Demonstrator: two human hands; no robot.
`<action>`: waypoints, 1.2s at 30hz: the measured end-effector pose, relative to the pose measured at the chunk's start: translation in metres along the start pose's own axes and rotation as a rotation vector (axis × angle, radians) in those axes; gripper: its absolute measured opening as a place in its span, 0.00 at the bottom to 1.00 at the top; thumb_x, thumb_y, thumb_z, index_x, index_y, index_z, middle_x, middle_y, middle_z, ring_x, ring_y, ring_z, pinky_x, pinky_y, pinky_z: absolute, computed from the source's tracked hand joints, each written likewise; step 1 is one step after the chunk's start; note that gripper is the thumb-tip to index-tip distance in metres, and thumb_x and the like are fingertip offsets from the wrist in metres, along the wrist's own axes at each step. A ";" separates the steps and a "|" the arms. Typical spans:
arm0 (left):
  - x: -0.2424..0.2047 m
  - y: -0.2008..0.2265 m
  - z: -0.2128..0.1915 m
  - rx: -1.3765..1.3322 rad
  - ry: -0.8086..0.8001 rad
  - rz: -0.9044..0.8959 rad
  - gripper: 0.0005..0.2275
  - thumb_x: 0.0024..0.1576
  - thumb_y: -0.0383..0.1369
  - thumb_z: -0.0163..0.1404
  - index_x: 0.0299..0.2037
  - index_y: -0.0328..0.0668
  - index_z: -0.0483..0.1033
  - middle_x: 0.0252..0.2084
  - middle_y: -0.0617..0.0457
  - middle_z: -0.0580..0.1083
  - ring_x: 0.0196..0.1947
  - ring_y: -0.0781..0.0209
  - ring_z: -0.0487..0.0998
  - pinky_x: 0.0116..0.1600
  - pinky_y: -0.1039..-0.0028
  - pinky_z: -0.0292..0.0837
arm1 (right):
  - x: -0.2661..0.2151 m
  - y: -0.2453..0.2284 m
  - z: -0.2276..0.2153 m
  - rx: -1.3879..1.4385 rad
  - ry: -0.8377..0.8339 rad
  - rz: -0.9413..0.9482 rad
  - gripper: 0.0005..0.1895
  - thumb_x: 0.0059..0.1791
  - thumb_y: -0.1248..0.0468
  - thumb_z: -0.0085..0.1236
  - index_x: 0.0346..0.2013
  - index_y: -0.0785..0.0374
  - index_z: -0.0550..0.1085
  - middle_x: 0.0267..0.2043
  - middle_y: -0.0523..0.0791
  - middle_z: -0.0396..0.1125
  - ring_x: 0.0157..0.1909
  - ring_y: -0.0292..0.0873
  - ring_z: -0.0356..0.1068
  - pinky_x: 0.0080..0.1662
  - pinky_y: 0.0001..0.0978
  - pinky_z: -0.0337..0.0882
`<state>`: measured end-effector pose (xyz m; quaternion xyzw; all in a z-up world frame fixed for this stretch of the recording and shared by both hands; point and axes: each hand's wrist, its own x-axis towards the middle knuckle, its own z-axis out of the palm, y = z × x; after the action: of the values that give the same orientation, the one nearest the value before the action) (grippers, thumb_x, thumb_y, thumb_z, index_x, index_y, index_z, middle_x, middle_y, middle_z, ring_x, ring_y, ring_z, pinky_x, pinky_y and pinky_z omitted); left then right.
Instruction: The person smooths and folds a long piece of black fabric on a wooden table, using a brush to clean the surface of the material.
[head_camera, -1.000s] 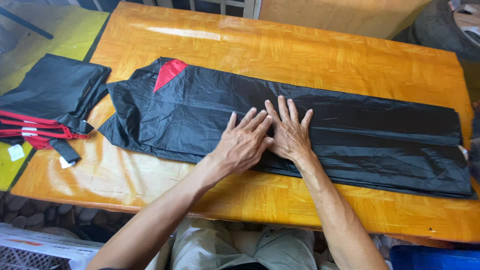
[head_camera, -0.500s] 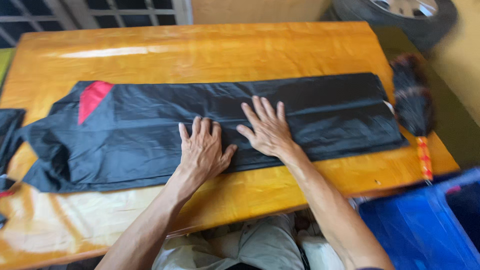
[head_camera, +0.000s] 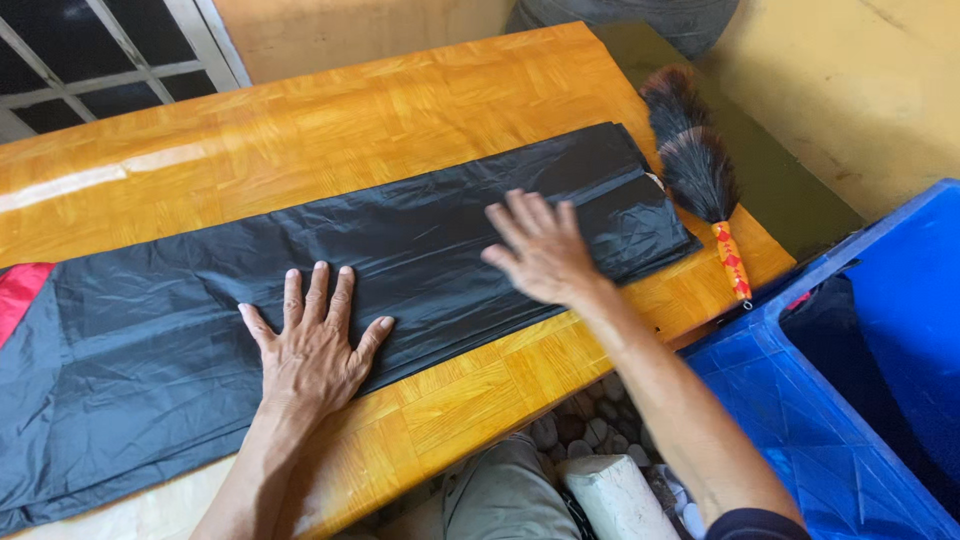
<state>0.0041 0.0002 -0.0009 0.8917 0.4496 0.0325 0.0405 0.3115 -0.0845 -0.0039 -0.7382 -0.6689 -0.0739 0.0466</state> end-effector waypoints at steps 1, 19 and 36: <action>0.000 -0.001 0.001 0.006 -0.001 -0.003 0.35 0.61 0.63 0.31 0.76 0.60 0.52 0.77 0.50 0.54 0.79 0.44 0.45 0.68 0.26 0.38 | -0.006 0.017 -0.004 -0.008 -0.015 0.073 0.33 0.59 0.42 0.33 0.72 0.58 0.61 0.73 0.61 0.54 0.74 0.63 0.53 0.65 0.76 0.49; -0.004 -0.007 0.008 -0.187 0.270 0.199 0.29 0.62 0.52 0.46 0.66 0.39 0.67 0.65 0.40 0.68 0.72 0.42 0.60 0.69 0.31 0.46 | 0.080 -0.048 -0.012 0.251 0.083 -0.195 0.28 0.55 0.50 0.50 0.65 0.61 0.69 0.65 0.63 0.62 0.69 0.63 0.61 0.61 0.68 0.62; -0.031 0.000 0.012 -0.241 0.060 0.251 0.43 0.58 0.64 0.36 0.71 0.31 0.53 0.72 0.34 0.55 0.76 0.39 0.50 0.74 0.37 0.34 | 0.217 -0.129 -0.012 0.292 -0.411 -0.107 0.25 0.39 0.57 0.70 0.51 0.54 0.80 0.53 0.55 0.73 0.61 0.60 0.69 0.60 0.51 0.69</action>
<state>-0.0133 -0.0247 -0.0138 0.9282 0.3284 0.1174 0.1293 0.2027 0.1390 0.0416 -0.6866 -0.7061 0.1729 0.0117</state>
